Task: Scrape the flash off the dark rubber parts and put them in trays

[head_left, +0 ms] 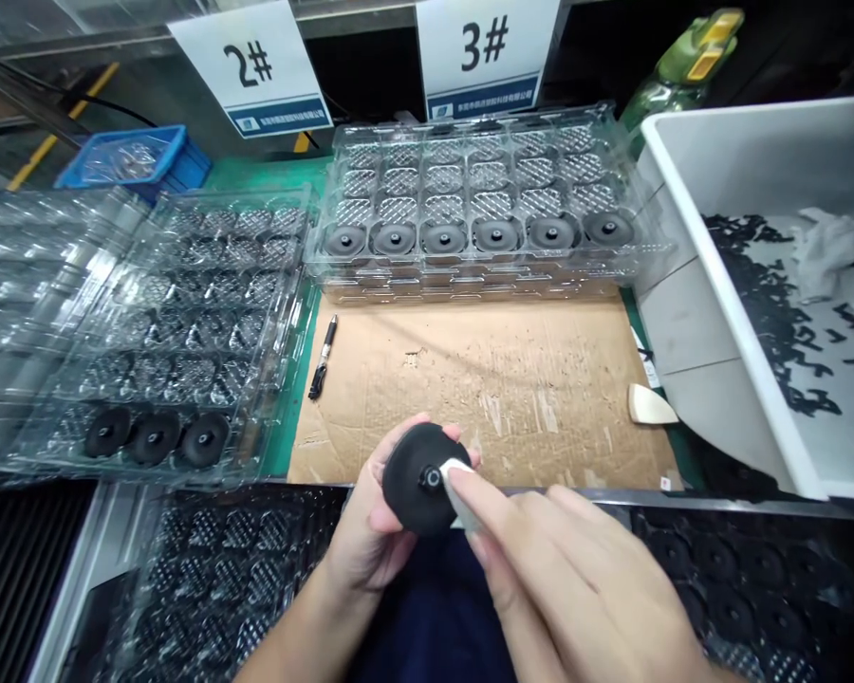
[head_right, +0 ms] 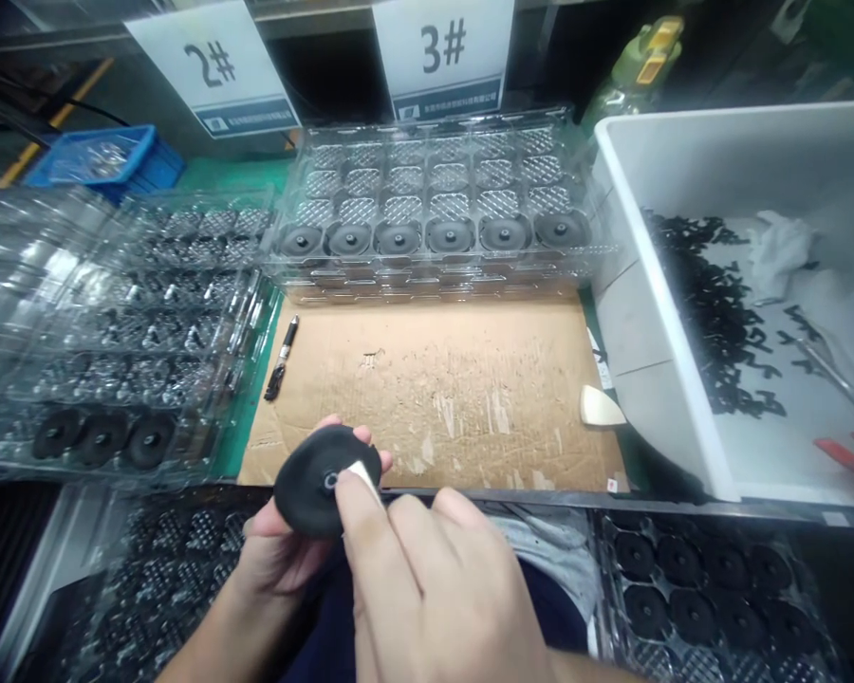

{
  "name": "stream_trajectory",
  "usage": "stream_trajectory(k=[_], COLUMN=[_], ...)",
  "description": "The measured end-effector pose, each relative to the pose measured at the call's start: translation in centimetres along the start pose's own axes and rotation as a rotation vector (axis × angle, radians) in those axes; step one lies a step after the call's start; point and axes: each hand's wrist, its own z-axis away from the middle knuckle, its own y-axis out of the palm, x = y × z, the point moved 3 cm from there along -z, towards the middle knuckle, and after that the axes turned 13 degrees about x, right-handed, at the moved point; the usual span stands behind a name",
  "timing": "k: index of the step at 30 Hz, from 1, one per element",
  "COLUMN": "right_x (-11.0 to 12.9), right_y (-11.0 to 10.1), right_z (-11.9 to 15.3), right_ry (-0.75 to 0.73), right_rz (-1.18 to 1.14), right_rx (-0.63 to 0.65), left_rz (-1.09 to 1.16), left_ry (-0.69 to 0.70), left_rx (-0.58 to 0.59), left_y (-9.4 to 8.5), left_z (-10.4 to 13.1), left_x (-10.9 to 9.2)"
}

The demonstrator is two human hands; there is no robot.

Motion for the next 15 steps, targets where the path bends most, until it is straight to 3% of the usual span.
stream_trajectory(k=[6,9,12,15], right_x=[-1.5,-3.8,-5.3,-4.0], right_y=[0.1,0.4,-0.1,-0.7], right_z=[0.5,0.5,0.5,0.0], right_ry=[0.055,0.205,0.375,0.321], right_rz=[-0.348,-0.449,-0.325,-0.195], right_rx=[0.04,0.06,-0.08,-0.222], left_rz=[-0.004,0.001,-0.004,-0.027], left_ry=[0.082,0.106,0.109,0.088], left_rx=[-0.068,-0.039,-0.033,-0.053], left_y=[-0.2,-0.2,0.2,0.7], left_z=[-0.2,-0.2,0.0,0.3], left_x=[0.1,0.1,0.1,0.3])
